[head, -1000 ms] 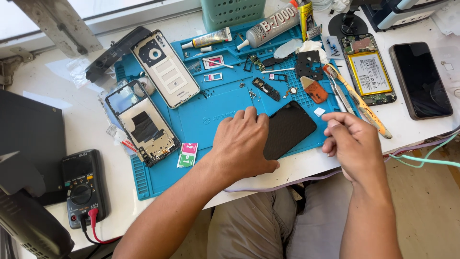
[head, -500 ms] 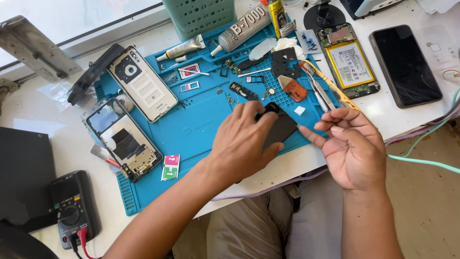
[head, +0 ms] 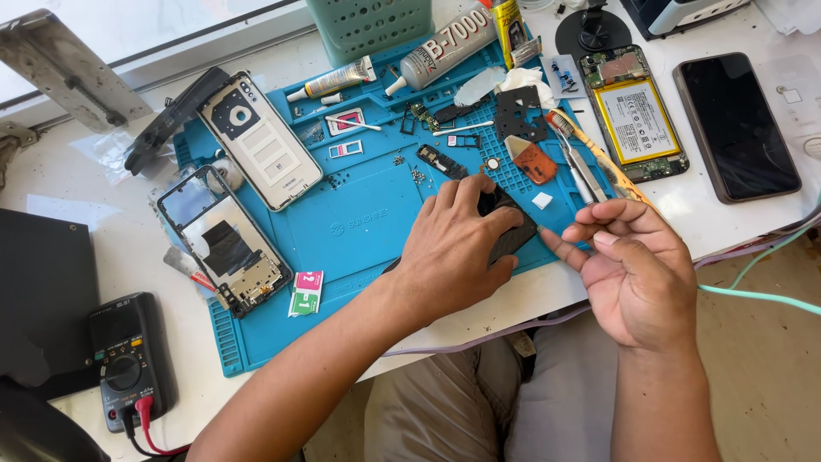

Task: Disassembling a smartphone to remove the battery and internal circuit boards on a repair bench

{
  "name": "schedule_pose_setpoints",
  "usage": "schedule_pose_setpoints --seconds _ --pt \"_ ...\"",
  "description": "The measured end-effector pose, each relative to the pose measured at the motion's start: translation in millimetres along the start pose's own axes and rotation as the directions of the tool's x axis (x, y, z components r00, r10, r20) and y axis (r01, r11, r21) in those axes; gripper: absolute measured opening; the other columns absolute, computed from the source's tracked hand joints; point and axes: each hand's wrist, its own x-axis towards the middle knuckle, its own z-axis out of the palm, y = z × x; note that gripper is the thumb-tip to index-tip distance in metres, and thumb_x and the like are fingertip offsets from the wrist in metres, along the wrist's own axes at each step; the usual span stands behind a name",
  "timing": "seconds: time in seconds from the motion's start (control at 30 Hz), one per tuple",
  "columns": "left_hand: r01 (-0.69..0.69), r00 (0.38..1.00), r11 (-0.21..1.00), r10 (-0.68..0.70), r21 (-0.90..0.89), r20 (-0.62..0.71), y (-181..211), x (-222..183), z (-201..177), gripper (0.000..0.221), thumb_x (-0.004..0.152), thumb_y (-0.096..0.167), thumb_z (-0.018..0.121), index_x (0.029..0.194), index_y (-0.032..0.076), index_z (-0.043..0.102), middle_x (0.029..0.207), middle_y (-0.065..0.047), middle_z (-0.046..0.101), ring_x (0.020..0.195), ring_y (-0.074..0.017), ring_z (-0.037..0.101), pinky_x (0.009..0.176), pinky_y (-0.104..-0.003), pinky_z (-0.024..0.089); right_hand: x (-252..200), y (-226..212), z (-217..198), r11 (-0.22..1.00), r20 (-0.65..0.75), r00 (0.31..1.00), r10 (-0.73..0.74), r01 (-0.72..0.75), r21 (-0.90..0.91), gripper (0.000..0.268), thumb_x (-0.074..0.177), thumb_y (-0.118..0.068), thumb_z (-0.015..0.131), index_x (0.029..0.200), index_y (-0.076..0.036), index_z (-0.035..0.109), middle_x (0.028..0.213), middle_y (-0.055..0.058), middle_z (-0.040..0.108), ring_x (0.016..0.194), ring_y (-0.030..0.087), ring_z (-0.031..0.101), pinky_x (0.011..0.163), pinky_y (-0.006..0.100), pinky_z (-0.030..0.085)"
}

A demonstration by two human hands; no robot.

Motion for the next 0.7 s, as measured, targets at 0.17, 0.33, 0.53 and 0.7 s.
schedule_pose_setpoints --seconds 0.17,0.33,0.53,0.7 --pt "0.001 0.998 1.000 -0.002 -0.016 -0.059 0 -1 8 0.039 0.083 0.041 0.078 0.119 0.025 0.070 0.137 -0.018 0.050 0.119 -0.0415 0.048 0.087 -0.055 0.045 0 -7 3 0.996 0.076 0.997 0.001 0.006 -0.086 0.020 0.090 0.001 0.055 0.109 -0.004 0.062 0.110 0.013 0.066 0.092 0.024 0.069 0.109 0.060 0.057" --pt "0.004 0.996 1.000 -0.006 -0.022 -0.094 -1 -2 14 0.037 0.084 0.040 0.077 0.118 0.026 0.070 0.137 -0.016 0.051 0.120 -0.0411 0.047 0.087 -0.055 0.045 5 -12 0 0.983 0.122 0.992 0.038 -0.015 -0.184 0.020 0.091 -0.001 0.055 0.110 -0.005 0.057 0.116 0.017 0.062 0.095 0.028 0.067 0.104 0.054 0.058" --pt "0.001 0.993 1.000 -0.004 -0.020 -0.120 -1 -3 17 0.038 0.083 0.040 0.078 0.118 0.027 0.071 0.136 -0.015 0.051 0.120 -0.0405 0.047 0.088 -0.055 0.044 8 -13 1 0.975 0.118 0.991 0.059 -0.031 -0.221 0.017 0.091 -0.002 0.056 0.106 -0.008 0.055 0.116 0.016 0.061 0.089 0.026 0.065 0.102 0.054 0.058" --pt "-0.004 0.994 1.000 0.003 -0.010 -0.113 -1 -3 17 0.036 0.084 0.040 0.076 0.117 0.026 0.072 0.136 -0.015 0.052 0.120 -0.0401 0.047 0.091 -0.055 0.044 10 -13 1 0.992 0.078 0.994 0.081 -0.073 -0.101 0.017 0.088 0.001 0.054 0.102 -0.010 0.056 0.109 0.015 0.062 0.086 0.025 0.062 0.107 0.065 0.055"
